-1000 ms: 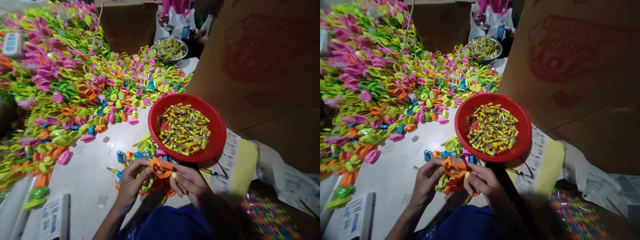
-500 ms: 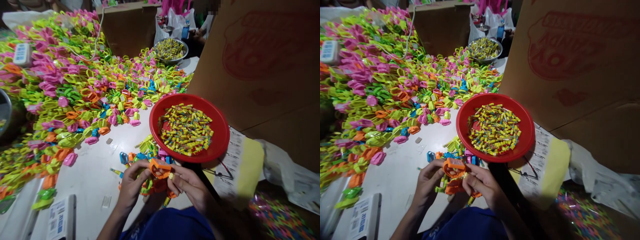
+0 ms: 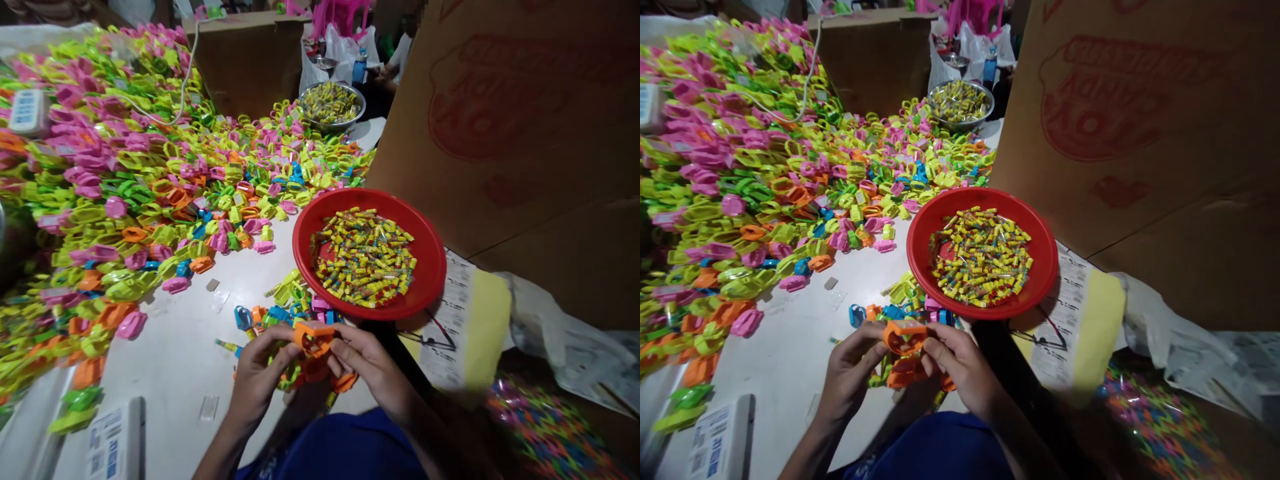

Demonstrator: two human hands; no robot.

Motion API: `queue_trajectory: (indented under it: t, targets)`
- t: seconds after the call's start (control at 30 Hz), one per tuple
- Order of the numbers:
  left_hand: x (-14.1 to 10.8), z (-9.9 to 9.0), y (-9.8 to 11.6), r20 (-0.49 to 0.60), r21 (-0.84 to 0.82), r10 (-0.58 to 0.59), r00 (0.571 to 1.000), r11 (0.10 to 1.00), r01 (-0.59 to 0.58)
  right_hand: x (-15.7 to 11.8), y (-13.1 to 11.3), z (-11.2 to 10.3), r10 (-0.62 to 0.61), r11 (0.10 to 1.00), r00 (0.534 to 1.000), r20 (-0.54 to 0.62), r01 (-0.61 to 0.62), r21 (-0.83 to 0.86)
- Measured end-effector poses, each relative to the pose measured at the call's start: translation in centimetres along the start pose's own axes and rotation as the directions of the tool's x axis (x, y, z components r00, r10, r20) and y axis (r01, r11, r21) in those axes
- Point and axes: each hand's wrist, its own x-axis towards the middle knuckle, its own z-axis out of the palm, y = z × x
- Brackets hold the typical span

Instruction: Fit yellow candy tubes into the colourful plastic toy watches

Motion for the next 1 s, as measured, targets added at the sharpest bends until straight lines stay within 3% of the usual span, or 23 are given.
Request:
queue_trajectory:
  t: [0.1, 0.17, 0.33, 0.5, 0.57, 0.63, 0.7, 0.77, 0.83, 0.87, 1.0]
  targets:
    - [-0.1, -0.5, -0.3, 0.001, 0.037, 0.009, 1.0, 0.999, -0.009, 0.0, -0.4, -0.3, -0.017, 0.992, 1.0, -0.004, 0.016, -0.125]
    - [0.0, -0.7, -0.7, -0.022, 0.059, 0.002, 1.0, 0.998, -0.001, 0.3, -1.3, -1.7, -0.066, 0.963, 0.997, -0.047, 0.051, -0.263]
    - [0.2, -1.0, -1.7, -0.119, 0.114, -0.027, 0.993, 0.993, 0.041, 2.6, -4.1, -9.0, -0.308, 0.742, 0.921, -0.238, 0.076, -0.666]
    - [-0.3, -1.7, -2.0, -0.185, 0.154, -0.012, 0.983, 0.987, 0.041, 5.2, -4.1, -16.6, -0.283, 0.484, 0.945, -0.161, -0.004, -0.875]
    - [-0.7, -1.3, -1.5, -0.078, 0.26, 0.056, 0.995, 0.965, -0.034, 6.0, -3.4, -18.8, -0.211, 0.391, 0.974, -0.085, 0.004, -0.92]
    - [-1.1, -0.1, -0.7, 0.188, 0.4, 0.115, 0.975, 0.898, -0.183, 6.7, -2.6, -20.4, -0.085, 0.323, 0.995, 0.046, 0.071, -0.944]
    - [-1.4, 2.1, 0.0, 0.49, 0.507, 0.081, 0.868, 0.784, -0.359, 7.3, -2.1, -21.5, 0.034, 0.269, 0.984, 0.174, 0.158, -0.95]
    - [-1.4, 4.9, 0.3, 0.675, 0.607, -0.063, 0.735, 0.613, -0.505, 8.0, -1.7, -22.1, 0.107, 0.205, 0.963, 0.249, 0.224, -0.953]
    - [-1.1, 7.8, -0.3, 0.708, 0.692, -0.228, 0.669, 0.414, -0.591, 8.7, -1.5, -22.3, 0.143, 0.128, 0.949, 0.281, 0.264, -0.956]
    - [-0.9, 9.1, -0.8, 0.691, 0.72, -0.282, 0.666, 0.348, -0.6, 9.1, -1.5, -22.4, 0.154, 0.087, 0.944, 0.291, 0.28, -0.956]
    - [0.4, 12.6, -3.7, 0.578, 0.814, -0.371, 0.727, 0.201, -0.545, 10.0, -1.5, -22.1, 0.189, -0.073, 0.925, 0.328, 0.347, -0.935]
